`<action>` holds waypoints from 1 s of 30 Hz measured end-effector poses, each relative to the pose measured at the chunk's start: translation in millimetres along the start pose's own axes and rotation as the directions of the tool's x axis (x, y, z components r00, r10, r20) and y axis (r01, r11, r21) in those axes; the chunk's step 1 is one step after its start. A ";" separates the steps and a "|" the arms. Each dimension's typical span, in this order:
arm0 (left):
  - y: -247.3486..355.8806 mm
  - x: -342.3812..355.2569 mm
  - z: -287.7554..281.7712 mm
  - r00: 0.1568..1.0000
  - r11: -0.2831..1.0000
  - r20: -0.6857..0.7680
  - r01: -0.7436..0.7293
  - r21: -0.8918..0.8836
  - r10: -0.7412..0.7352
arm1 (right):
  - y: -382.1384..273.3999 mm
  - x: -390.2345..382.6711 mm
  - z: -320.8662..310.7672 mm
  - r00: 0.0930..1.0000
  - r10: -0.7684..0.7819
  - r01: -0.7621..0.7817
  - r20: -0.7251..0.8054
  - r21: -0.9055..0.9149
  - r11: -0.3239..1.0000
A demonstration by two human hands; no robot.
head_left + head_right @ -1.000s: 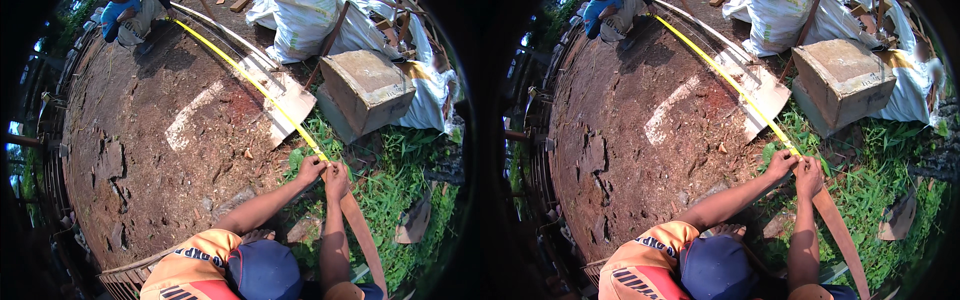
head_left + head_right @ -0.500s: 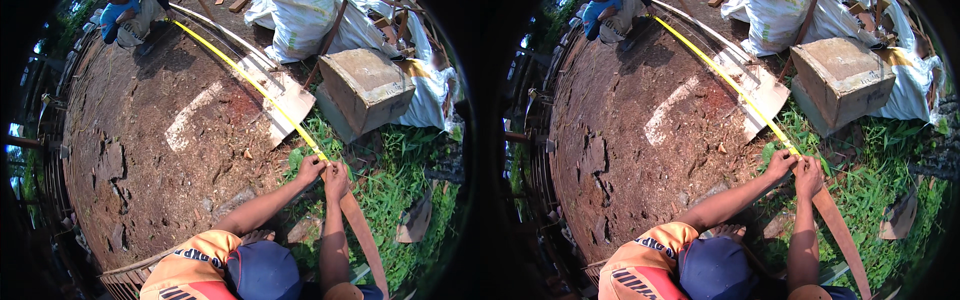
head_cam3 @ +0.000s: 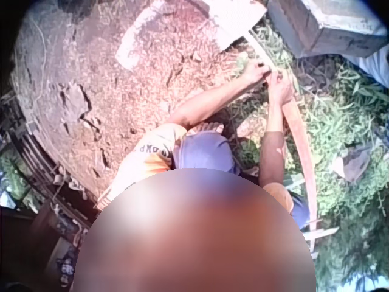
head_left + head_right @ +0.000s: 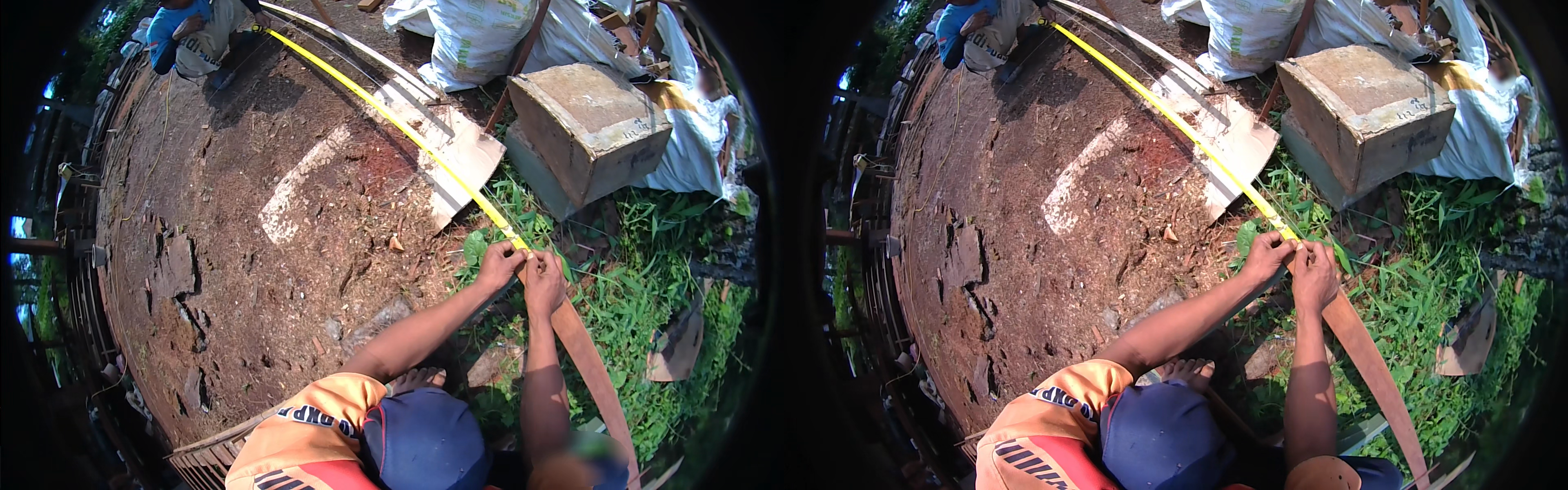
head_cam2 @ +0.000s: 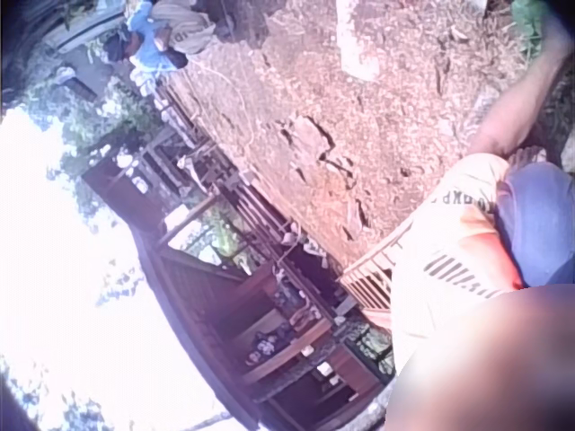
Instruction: The person measures a wooden plank with a tape measure and marks it with a pen. They then move around the construction site, interacting with another worker and handling a spirit level.
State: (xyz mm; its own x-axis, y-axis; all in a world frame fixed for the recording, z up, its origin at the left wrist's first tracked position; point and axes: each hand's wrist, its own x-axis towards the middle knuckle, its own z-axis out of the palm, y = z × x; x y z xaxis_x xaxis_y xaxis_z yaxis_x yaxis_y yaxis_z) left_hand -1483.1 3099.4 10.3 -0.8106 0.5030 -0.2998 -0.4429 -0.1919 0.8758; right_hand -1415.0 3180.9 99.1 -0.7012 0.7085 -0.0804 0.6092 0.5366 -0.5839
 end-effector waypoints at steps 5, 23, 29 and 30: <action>2.9 -1.4 0.1 1.000 1.000 -0.001 -0.004 0.004 0.004 | 1.5 1.0 1.6 1.000 -0.007 0.007 -0.009 -0.016 1.000; 10.2 -4.6 1.7 0.999 0.999 -0.015 0.034 0.033 -0.033 | 1.4 0.2 0.2 1.000 -0.016 0.016 -0.015 -0.013 1.000; 5.2 -1.6 0.2 0.999 0.995 -0.037 0.041 0.089 -0.038 | -3.7 -1.2 -2.5 1.000 -0.013 0.013 -0.010 0.001 1.000; 4.8 -1.4 -0.5 1.000 0.998 -0.017 0.004 0.069 -0.003 | -4.4 -1.7 -3.2 1.000 -0.007 0.007 -0.007 0.007 1.000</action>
State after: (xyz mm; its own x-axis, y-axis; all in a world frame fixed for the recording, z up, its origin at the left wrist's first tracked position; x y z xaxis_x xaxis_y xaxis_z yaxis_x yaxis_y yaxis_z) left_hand -1484.3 3097.4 14.8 -0.8158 0.4889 -0.3090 -0.4189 -0.1311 0.8985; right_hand -1415.3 3178.8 104.4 -0.7030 0.7077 -0.0703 0.6013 0.5385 -0.5903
